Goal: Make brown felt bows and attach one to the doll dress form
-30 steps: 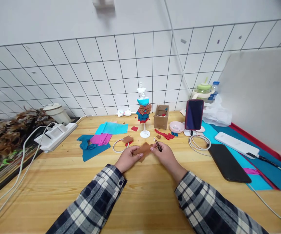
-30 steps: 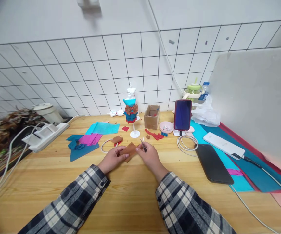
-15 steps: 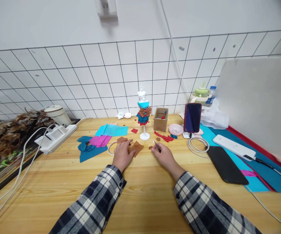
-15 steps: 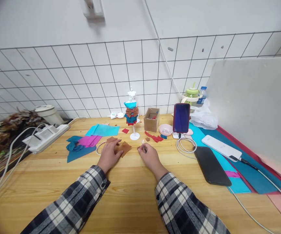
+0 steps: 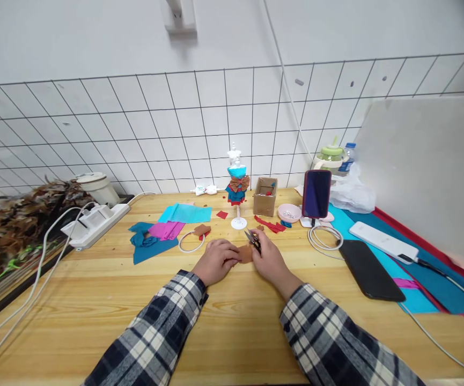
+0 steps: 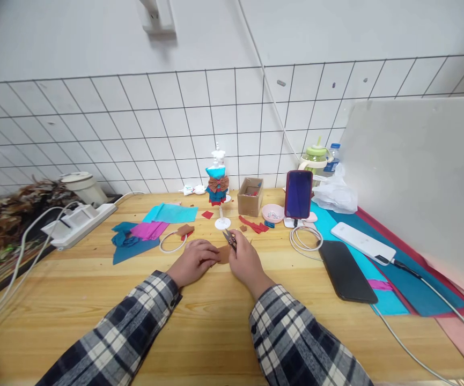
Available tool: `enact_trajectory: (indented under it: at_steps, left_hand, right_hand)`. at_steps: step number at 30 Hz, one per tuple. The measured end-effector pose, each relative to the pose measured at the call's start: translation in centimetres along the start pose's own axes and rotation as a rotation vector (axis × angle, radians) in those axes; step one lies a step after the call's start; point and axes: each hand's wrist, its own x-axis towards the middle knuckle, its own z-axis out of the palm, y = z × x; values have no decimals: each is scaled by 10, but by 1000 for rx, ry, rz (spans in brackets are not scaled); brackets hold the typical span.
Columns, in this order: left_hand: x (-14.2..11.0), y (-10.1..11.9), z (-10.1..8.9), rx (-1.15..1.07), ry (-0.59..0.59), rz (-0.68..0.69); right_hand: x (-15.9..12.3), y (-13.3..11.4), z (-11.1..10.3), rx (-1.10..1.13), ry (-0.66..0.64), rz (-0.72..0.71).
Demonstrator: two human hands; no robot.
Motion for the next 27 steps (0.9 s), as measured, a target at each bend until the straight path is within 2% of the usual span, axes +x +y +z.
enact_trajectory:
  at_steps: [3, 6, 9, 12, 18, 21, 27]
  left_hand:
    - [0, -2, -2, -19, 150, -55]
    - [-1, -12, -5, -40, 280, -209]
    - [-2, -21, -3, -74, 205, -272]
    - [-4, -24, 2, -83, 117, -275]
    - [-4, -31, 10, -100, 160, -335]
    - [-3, -35, 11, -102, 191, -349]
    - [-3, -35, 9, -103, 171, -359]
  right_hand:
    - [-2, -4, -1, -168, -19, -121]
    - [-2, -8, -4, -286, -81, -101]
    - [-2, -13, -8, -282, -177, -54]
    - [-3, -18, -9, -294, -248, -121]
    - [-10, -26, -5, -185, -314, -274]
    - [-11, -28, -5, -127, -325, -246]
    - [-9, -24, -7, -95, -358, -134]
